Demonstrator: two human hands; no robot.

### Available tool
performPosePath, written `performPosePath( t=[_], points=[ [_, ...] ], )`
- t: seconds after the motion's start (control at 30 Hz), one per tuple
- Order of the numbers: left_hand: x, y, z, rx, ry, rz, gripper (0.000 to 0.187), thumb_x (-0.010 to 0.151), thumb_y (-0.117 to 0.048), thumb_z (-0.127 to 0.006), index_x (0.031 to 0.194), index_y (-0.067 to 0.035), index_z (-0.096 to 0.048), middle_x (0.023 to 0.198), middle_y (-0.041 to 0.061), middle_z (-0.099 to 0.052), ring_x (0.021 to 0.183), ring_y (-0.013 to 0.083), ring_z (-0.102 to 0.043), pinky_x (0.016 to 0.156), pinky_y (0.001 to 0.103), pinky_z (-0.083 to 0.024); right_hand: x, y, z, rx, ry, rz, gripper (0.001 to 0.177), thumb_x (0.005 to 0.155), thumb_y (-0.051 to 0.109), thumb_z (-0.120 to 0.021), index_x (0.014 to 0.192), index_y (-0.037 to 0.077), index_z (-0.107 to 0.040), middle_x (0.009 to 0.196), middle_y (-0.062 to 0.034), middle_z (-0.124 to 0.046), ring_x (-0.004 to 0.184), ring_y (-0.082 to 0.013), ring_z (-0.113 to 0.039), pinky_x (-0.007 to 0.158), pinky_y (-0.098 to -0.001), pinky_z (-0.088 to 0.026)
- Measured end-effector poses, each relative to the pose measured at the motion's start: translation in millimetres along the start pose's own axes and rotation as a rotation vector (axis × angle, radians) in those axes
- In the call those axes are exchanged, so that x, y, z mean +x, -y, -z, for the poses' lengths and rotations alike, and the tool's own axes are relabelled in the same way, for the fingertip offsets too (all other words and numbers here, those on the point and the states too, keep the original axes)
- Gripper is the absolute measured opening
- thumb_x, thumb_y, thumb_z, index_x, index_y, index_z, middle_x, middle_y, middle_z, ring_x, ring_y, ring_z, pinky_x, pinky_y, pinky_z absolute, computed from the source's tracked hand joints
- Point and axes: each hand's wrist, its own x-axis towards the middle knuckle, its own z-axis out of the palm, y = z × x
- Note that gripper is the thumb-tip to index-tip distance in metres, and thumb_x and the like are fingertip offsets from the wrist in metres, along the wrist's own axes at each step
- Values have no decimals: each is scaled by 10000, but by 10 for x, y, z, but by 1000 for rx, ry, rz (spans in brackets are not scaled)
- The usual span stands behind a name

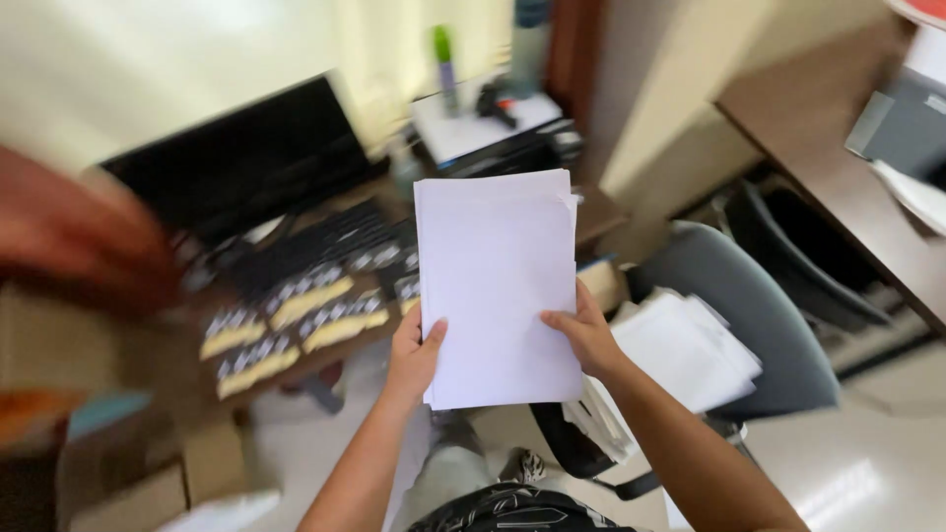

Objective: The person is collecting a stack of papers from an office chair and placing them into a clear plastic storage bin on the floor.

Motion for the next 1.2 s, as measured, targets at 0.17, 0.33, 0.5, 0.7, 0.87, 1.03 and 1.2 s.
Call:
performPosePath(
  t=[0.17, 0.33, 0.5, 0.7, 0.87, 1.03, 1.2],
  points=[
    [-677, -172, 666, 2, -225, -85, 398, 1025, -147, -603, 1384, 15, -546, 1200, 73, -700, 1050, 127, -635, 927, 293, -521, 106, -122, -835, -32, 259, -70, 685, 876, -18, -623, 1501, 36, -349, 1298, -176, -613, 1120, -250, -653, 923, -427, -585],
    [-1378, -497, 1352, 12, -436, -175, 407, 1030, -143, -585, 1404, 5, -524, 1217, 69, -693, 1067, 126, -631, 942, 284, -516, 190, -482, -1810, -114, 453, -144, 664, 885, -38, -609, 1497, 33, -362, 1278, -181, -626, 1115, -266, -663, 920, -432, -593],
    [-2155, -526, 2342, 27, -613, -225, 383, 1039, -114, -588, 1395, 21, -542, 1196, 91, -705, 1049, 137, -642, 931, 293, -526, 13, -871, -3119, -192, 567, -250, 686, 849, -63, -606, 1484, 70, -384, 1258, -177, -641, 1072, -296, -682, 883, -463, -606],
    [-3163, -866, 3319, 12, -839, -301, 417, 1022, -90, -580, 1419, 17, -518, 1228, 83, -694, 1074, 129, -642, 940, 285, -526, -347, -1434, -4597, -187, 824, -252, 670, 857, -65, -611, 1482, 78, -416, 1291, -180, -642, 1106, -298, -678, 899, -457, -603],
    [-3948, -1185, 3850, -10, -1016, -308, 413, 1020, -99, -583, 1411, 22, -527, 1207, 98, -706, 1047, 143, -656, 917, 295, -540, -744, -1829, -5671, -176, 964, -330, 669, 852, -56, -613, 1479, 71, -417, 1291, -174, -635, 1131, -295, -662, 917, -465, -591],
    [-4523, -1307, 4182, 14, -1203, -328, 402, 1026, -104, -582, 1403, 27, -537, 1199, 109, -713, 1047, 151, -662, 919, 297, -539, -1018, -2184, -6460, -110, 1171, -393, 668, 857, -53, -614, 1485, 56, -414, 1302, -158, -629, 1159, -274, -648, 955, -447, -572],
    [-5001, -1205, 4478, -54, -1393, -368, 434, 1026, -106, -576, 1438, 11, -506, 1228, 111, -694, 1068, 150, -648, 934, 303, -529, -1249, -2641, -7188, -66, 1442, -402, 622, 909, -29, -617, 1494, 46, -419, 1294, -143, -629, 1147, -240, -640, 957, -410, -569]
  ],
)
